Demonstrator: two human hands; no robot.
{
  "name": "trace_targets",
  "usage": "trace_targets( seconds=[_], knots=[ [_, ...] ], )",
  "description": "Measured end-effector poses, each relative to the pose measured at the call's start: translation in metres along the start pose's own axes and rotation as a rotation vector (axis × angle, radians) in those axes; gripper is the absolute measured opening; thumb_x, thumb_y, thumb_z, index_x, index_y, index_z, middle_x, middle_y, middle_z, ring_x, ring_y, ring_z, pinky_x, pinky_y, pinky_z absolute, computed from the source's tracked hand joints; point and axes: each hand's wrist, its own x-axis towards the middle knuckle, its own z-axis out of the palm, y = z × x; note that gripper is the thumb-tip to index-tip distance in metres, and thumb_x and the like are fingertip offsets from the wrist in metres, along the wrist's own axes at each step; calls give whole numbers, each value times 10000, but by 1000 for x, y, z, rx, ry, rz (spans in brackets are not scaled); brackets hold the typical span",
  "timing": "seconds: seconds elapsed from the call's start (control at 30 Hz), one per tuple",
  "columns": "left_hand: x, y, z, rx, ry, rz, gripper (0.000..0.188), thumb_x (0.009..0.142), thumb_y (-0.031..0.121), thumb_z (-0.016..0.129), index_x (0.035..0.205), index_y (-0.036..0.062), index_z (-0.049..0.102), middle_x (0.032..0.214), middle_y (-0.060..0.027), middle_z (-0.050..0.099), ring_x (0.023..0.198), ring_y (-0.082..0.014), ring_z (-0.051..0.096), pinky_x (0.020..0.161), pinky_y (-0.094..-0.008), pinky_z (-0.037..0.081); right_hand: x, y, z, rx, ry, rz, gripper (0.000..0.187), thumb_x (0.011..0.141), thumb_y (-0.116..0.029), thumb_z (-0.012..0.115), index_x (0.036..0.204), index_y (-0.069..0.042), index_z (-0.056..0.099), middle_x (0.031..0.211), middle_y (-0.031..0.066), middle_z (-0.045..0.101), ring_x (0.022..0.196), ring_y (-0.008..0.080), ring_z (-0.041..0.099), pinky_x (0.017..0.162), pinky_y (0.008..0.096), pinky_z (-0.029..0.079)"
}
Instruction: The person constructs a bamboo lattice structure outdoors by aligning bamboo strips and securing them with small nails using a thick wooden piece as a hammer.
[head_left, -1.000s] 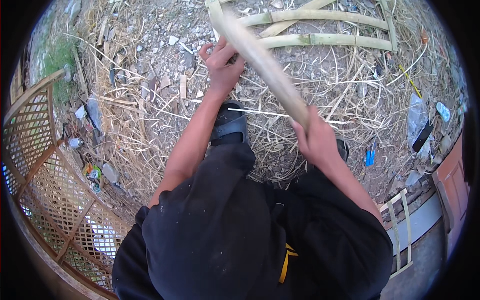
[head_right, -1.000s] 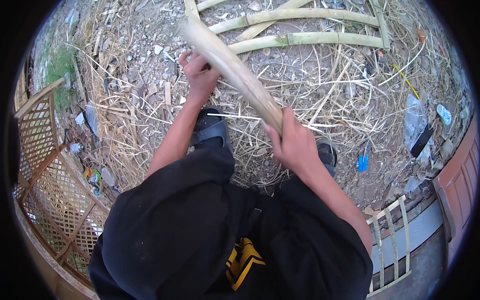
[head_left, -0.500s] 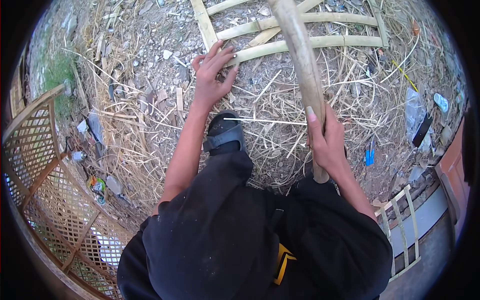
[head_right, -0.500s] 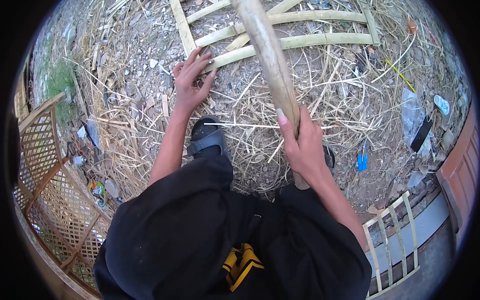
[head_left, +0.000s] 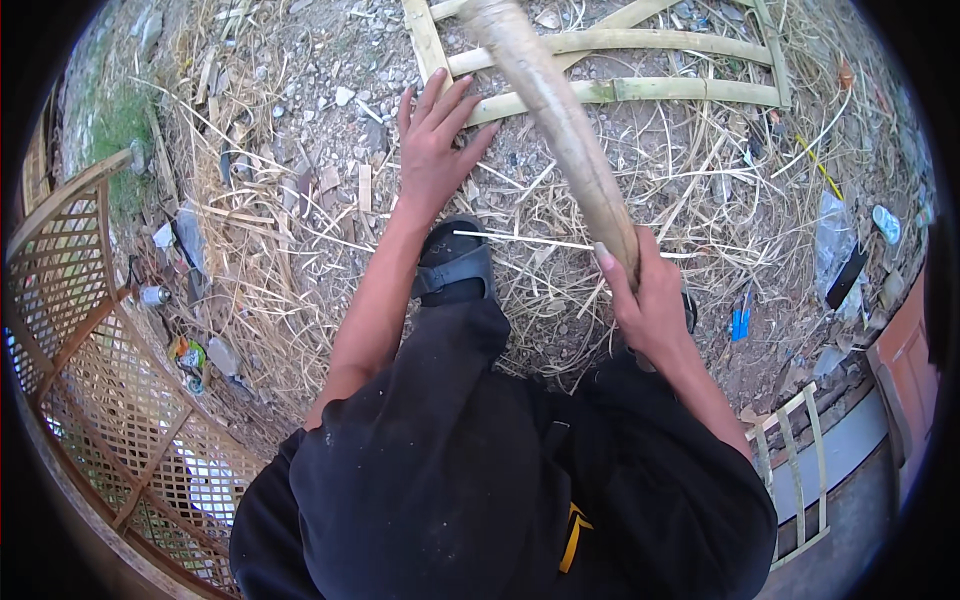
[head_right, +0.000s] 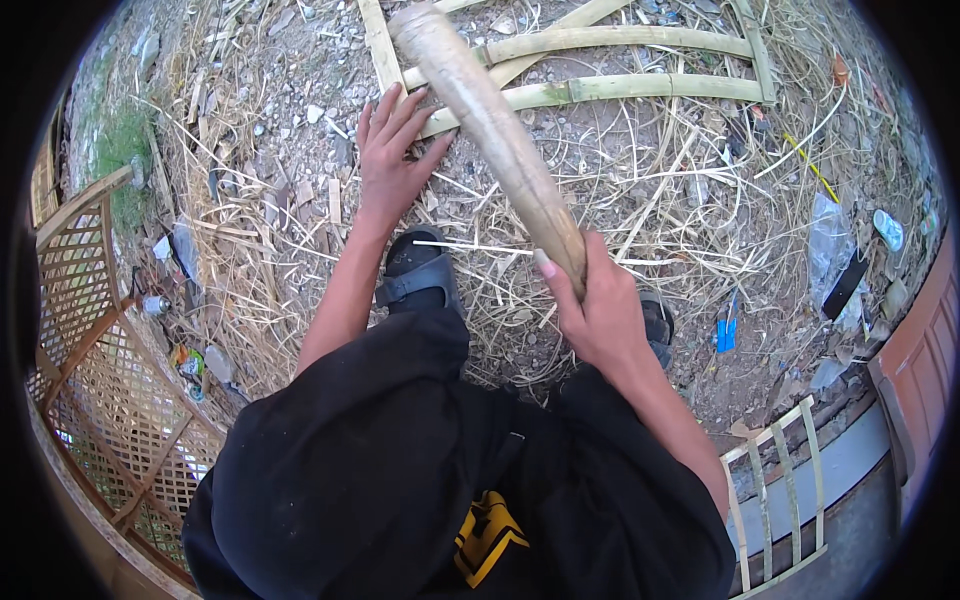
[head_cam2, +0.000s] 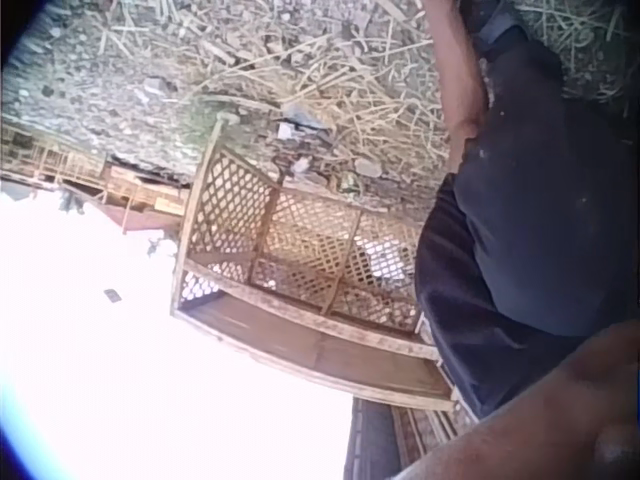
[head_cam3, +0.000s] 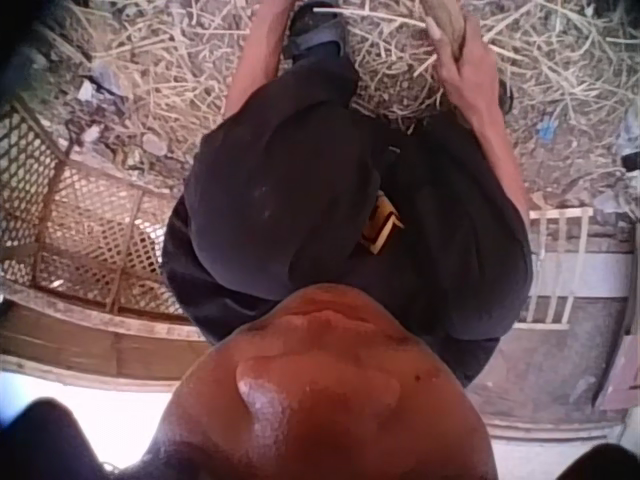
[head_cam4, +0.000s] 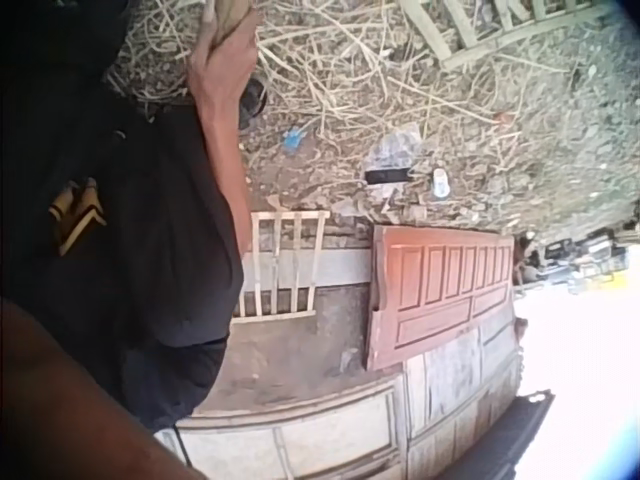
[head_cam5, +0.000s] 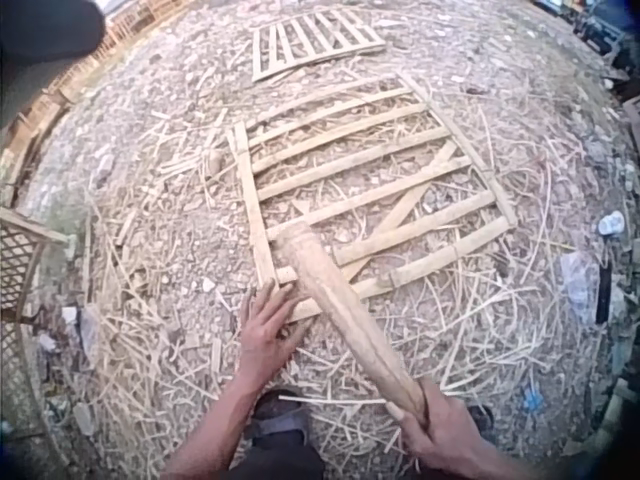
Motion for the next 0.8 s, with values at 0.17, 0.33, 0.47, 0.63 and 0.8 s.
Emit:
trace_targets(
  seconds=[0.17,0.33,0.47,0.63,0.8],
  knots=[
    [2,4,-5,81,-21,-11,349,837,286,811,1116,90,736,1346,-15,670,1393,-234,474,1103,-420,247,-17,12,-9,-11,15,52,360,1005,-314,624,1076,25,526,619,207,608,569,413,650,532,478,471],
    [-6,-1,-7,32,-30,-7,499,827,312,820,1249,75,697,1445,-66,600,1448,-260,432,1170,-441,246,-13,26,-4,-140,5,-47,404,993,-323,636,1170,19,513,706,241,648,635,454,667,566,500,509],
    [-12,-5,-9,-11,-101,-23,604,836,351,806,1336,51,647,1498,-107,549,1484,-292,384,1224,-469,196,-3,25,-1,-163,-59,-55,444,981,-323,653,1233,12,508,804,278,668,695,465,685,580,510,522],
    [-23,-16,-5,-12,-131,-39,642,835,396,795,1337,29,635,1481,-135,555,1482,-322,384,1236,-525,179,5,27,8,-164,-62,-182,435,974,-301,660,1236,12,508,846,288,667,681,466,680,572,501,525],
    [-19,-12,-4,5,-133,0,758,879,397,740,1475,5,484,1545,-185,464,1492,-346,358,1225,-559,193,10,39,10,-208,-108,-60,396,989,-294,632,1198,14,494,786,286,659,702,484,678,577,528,512]
  ],
)
